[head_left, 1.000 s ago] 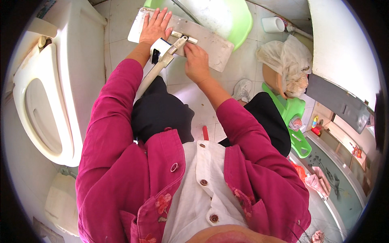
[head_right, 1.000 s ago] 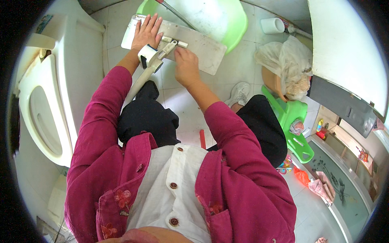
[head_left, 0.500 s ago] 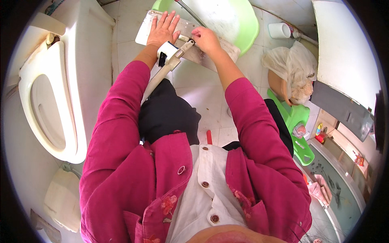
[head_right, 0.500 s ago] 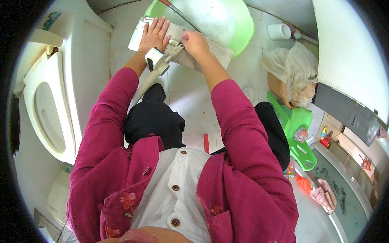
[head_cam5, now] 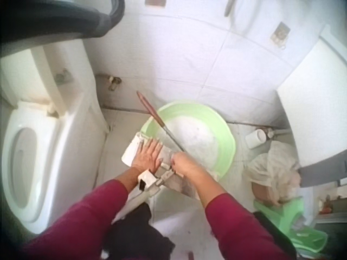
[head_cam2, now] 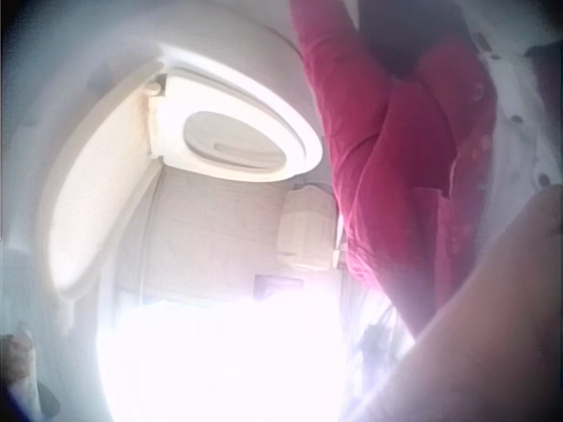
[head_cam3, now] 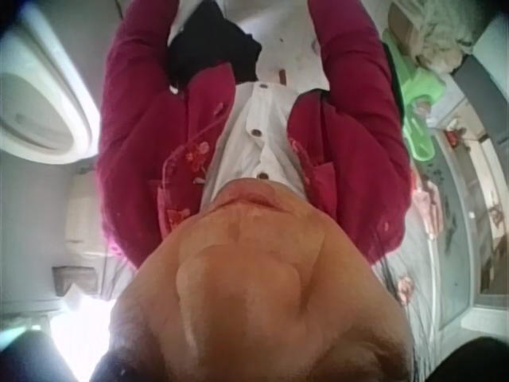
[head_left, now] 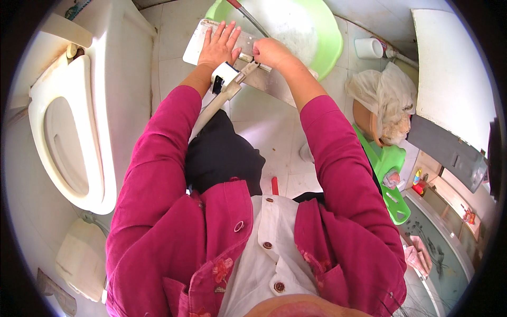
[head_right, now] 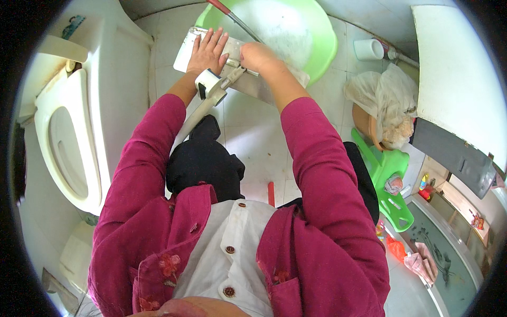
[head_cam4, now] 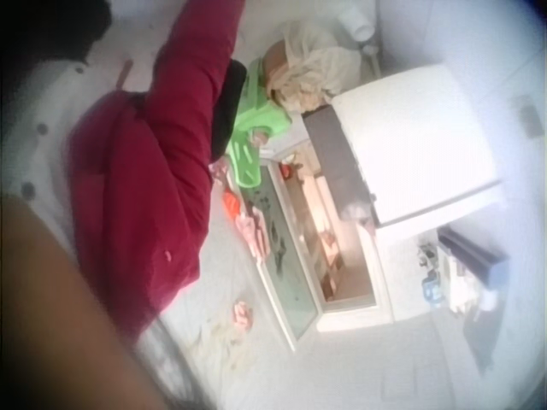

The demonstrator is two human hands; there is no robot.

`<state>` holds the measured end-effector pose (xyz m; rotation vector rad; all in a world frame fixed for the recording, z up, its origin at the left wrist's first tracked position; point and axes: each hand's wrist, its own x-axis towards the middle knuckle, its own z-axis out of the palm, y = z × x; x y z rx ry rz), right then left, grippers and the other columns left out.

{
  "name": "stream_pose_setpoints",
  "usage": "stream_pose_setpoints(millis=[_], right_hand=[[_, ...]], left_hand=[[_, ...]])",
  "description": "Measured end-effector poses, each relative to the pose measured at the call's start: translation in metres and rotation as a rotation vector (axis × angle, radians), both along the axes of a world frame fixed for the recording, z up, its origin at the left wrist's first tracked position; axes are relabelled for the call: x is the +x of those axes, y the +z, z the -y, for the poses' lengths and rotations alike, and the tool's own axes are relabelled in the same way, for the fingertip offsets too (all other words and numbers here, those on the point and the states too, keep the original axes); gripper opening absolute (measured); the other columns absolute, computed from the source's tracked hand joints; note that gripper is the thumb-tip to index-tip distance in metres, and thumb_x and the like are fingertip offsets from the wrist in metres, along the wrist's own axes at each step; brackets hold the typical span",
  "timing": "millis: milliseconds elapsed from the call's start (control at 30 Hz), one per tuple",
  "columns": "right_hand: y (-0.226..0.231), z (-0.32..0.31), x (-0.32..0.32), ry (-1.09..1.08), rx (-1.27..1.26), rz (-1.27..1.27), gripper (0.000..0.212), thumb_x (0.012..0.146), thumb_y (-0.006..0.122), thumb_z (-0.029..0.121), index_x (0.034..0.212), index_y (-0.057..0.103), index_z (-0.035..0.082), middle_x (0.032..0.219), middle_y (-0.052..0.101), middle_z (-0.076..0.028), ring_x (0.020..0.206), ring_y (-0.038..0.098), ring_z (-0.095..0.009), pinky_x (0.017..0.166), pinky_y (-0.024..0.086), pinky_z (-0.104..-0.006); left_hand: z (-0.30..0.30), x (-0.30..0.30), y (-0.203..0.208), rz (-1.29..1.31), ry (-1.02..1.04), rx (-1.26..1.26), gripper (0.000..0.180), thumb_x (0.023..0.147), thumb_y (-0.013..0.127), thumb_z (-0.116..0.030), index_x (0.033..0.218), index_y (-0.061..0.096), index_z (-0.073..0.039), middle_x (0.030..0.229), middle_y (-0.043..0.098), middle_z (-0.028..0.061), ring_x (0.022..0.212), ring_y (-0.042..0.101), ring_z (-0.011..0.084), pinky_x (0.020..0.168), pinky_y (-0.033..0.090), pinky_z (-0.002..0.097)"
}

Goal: The person washes a gray mop head in a green basin of soapy water, wrings it out, and attaches it to a white mop handle. They secure the head using a locking mechanism on the handle and then pour the soapy water from the basin into the toilet.

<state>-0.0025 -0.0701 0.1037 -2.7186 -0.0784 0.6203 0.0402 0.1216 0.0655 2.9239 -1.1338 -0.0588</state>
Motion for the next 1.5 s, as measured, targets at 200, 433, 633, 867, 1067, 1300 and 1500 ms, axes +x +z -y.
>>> stream_pose_setpoints(millis=[200,433,633,867,1067,1300,1500], right_hand=[[0.005,-0.001,-0.006,-0.111,0.089,-0.002,0.013,0.075,0.067,0.015,0.083,0.067,0.005,0.081,0.068,-0.014,0.077,0.065,-0.032,0.071,0.051,-0.0405],[-0.004,0.0,-0.013,-0.222,0.113,0.12,0.015,0.076,0.069,0.016,0.083,0.066,0.003,0.078,0.067,-0.013,0.075,0.066,-0.026,0.069,0.053,-0.0361],[-0.013,0.032,-0.013,-0.828,0.773,-0.024,0.016,0.082,0.065,0.015,0.088,0.068,0.001,0.085,0.07,-0.014,0.07,0.067,-0.016,0.067,0.054,-0.0295],[0.004,0.039,-0.023,-0.309,0.455,0.141,0.036,0.085,0.069,0.028,0.11,0.066,0.002,0.106,0.069,-0.015,0.097,0.066,-0.029,0.088,0.05,-0.0368],[-0.032,0.064,-0.124,-0.295,-0.206,0.61,0.064,0.09,0.059,0.034,0.139,0.04,-0.003,0.148,0.037,-0.021,0.137,0.034,-0.037,0.109,0.029,-0.0547],[-0.047,-0.022,-0.188,-0.373,-0.266,0.471,0.071,0.091,0.055,0.034,0.148,0.028,0.0,0.156,0.025,-0.018,0.145,0.022,-0.034,0.114,0.015,-0.0589],[-0.043,-0.004,-0.162,-0.505,-0.231,0.495,0.071,0.093,0.049,0.033,0.149,0.025,-0.003,0.157,0.021,-0.02,0.146,0.019,-0.034,0.116,0.011,-0.0573]], left_hand=[[-0.001,0.001,0.001,0.014,0.003,0.004,0.062,0.1,0.034,-0.047,0.155,0.019,-0.022,0.162,0.012,-0.0012,0.149,0.009,0.0226,0.12,0.008,0.0491],[-0.001,0.001,0.0,0.009,0.009,-0.008,0.062,0.1,0.035,-0.048,0.155,0.019,-0.022,0.162,0.012,-0.0018,0.149,0.009,0.022,0.12,0.007,0.049],[-0.001,-0.001,0.0,-0.006,0.001,-0.033,0.063,0.1,0.035,-0.047,0.155,0.019,-0.022,0.162,0.01,-0.002,0.149,0.008,0.022,0.12,0.007,0.0488],[-0.004,-0.001,-0.006,0.055,-0.023,-0.076,0.062,0.099,0.042,-0.04,0.153,0.024,-0.017,0.16,0.02,0.0046,0.147,0.017,0.0255,0.119,0.012,0.0512],[0.001,0.0,-0.011,0.098,-0.04,-0.12,0.059,0.1,0.038,-0.041,0.153,0.023,-0.02,0.161,0.019,0.0026,0.148,0.015,0.0251,0.119,0.01,0.0508],[0.003,-0.001,-0.006,0.097,-0.051,-0.158,0.06,0.098,0.043,-0.037,0.152,0.028,-0.016,0.159,0.023,0.0058,0.147,0.019,0.0274,0.117,0.015,0.0518],[0.002,-0.003,0.001,0.092,-0.053,-0.145,0.06,0.098,0.044,-0.035,0.152,0.027,-0.016,0.159,0.022,0.0056,0.147,0.019,0.0277,0.118,0.014,0.0518]])
